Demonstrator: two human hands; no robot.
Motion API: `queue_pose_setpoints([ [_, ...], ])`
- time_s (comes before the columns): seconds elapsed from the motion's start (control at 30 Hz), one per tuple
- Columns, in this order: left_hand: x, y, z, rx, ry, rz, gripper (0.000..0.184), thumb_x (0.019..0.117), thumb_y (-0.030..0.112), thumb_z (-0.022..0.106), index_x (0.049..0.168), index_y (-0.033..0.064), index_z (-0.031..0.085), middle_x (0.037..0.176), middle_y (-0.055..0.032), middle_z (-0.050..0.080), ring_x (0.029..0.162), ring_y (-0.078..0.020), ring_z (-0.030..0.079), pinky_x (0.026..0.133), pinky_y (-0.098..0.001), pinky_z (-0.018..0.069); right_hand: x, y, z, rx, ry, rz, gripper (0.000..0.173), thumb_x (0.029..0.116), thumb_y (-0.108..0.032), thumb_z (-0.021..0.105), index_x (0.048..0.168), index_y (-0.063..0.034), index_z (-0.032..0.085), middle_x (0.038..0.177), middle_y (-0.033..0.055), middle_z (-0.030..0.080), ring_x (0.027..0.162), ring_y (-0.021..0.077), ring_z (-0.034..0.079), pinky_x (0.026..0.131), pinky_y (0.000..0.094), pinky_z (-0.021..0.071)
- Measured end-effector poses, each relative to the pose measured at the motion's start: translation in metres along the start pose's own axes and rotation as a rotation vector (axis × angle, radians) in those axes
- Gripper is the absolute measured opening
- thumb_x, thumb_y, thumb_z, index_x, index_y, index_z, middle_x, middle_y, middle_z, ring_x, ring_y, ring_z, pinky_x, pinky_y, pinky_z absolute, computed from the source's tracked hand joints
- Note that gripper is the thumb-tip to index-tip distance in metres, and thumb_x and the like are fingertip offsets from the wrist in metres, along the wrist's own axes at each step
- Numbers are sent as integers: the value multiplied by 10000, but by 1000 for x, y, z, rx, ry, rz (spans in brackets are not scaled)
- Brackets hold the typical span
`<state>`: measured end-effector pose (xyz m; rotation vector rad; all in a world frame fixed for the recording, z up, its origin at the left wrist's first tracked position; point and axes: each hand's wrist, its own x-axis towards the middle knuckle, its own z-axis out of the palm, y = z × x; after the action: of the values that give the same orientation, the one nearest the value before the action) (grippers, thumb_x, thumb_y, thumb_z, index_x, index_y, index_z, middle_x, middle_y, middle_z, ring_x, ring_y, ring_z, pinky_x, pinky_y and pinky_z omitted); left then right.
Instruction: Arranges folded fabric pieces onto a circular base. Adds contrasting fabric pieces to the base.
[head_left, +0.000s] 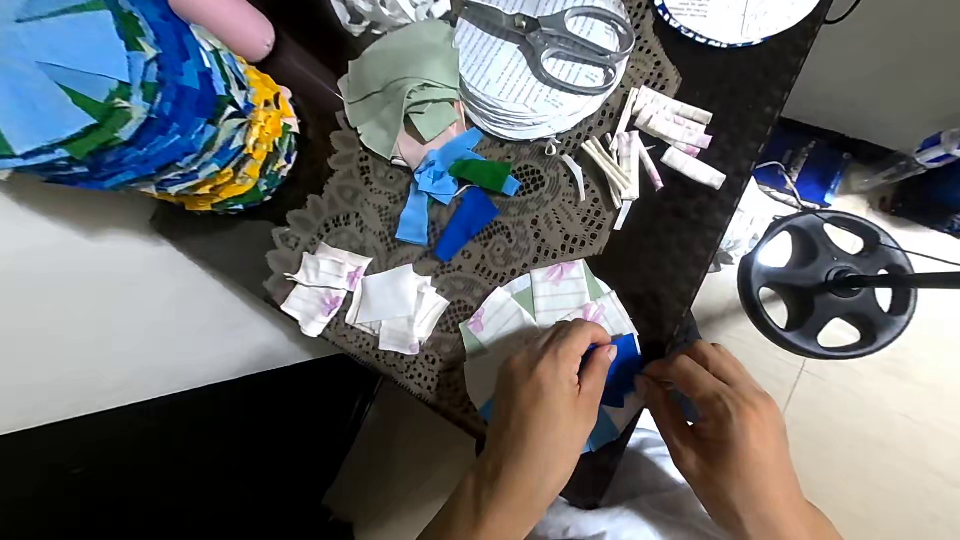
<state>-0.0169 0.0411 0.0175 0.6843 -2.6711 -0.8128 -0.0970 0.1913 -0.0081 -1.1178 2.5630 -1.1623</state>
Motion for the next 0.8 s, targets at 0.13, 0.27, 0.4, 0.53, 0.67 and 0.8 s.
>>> queue_pose_setpoints([
  [0.13,1,-1,3,24,24,19,162,948,215,634,915,113,755,825,-3,728,747,-48,672,651,-182,521,2,2,1,-8,22,5,210,942,-280,614,847,-141,740,775,15,634,760,159,615,654,287,477],
  [0.27,2,-1,5,28,44,30,167,953,217,634,912,105,752,804,0,720,722,-40,656,632,-169,505,3,4,0,-7,23,12,218,944,-289,616,847,-137,739,780,18,639,766,157,620,658,289,479],
  [0.4,4,-1,7,55,43,42,170,955,219,636,910,104,752,799,-5,723,730,-57,668,637,-187,514,3,5,0,-5,21,18,219,944,-293,619,847,-139,740,781,21,638,771,161,622,661,293,481],
  [0.53,4,-1,7,65,45,44,159,941,211,645,893,107,754,784,-8,723,712,-56,668,618,-185,509,4,6,0,-12,12,22,215,942,-291,619,844,-140,737,776,16,635,770,155,618,657,292,473],
  [0.67,4,-2,7,84,42,41,161,937,218,644,882,111,751,771,-4,718,698,-58,660,604,-189,501,5,5,0,-18,10,21,212,938,-295,621,837,-145,732,775,10,633,770,154,614,661,290,469],
  [0.8,4,-2,7,90,33,36,165,937,227,646,881,112,751,773,-6,721,706,-69,670,609,-203,508,6,6,-1,-25,3,23,207,934,-291,621,841,-145,734,780,12,635,767,160,613,656,297,468],
])
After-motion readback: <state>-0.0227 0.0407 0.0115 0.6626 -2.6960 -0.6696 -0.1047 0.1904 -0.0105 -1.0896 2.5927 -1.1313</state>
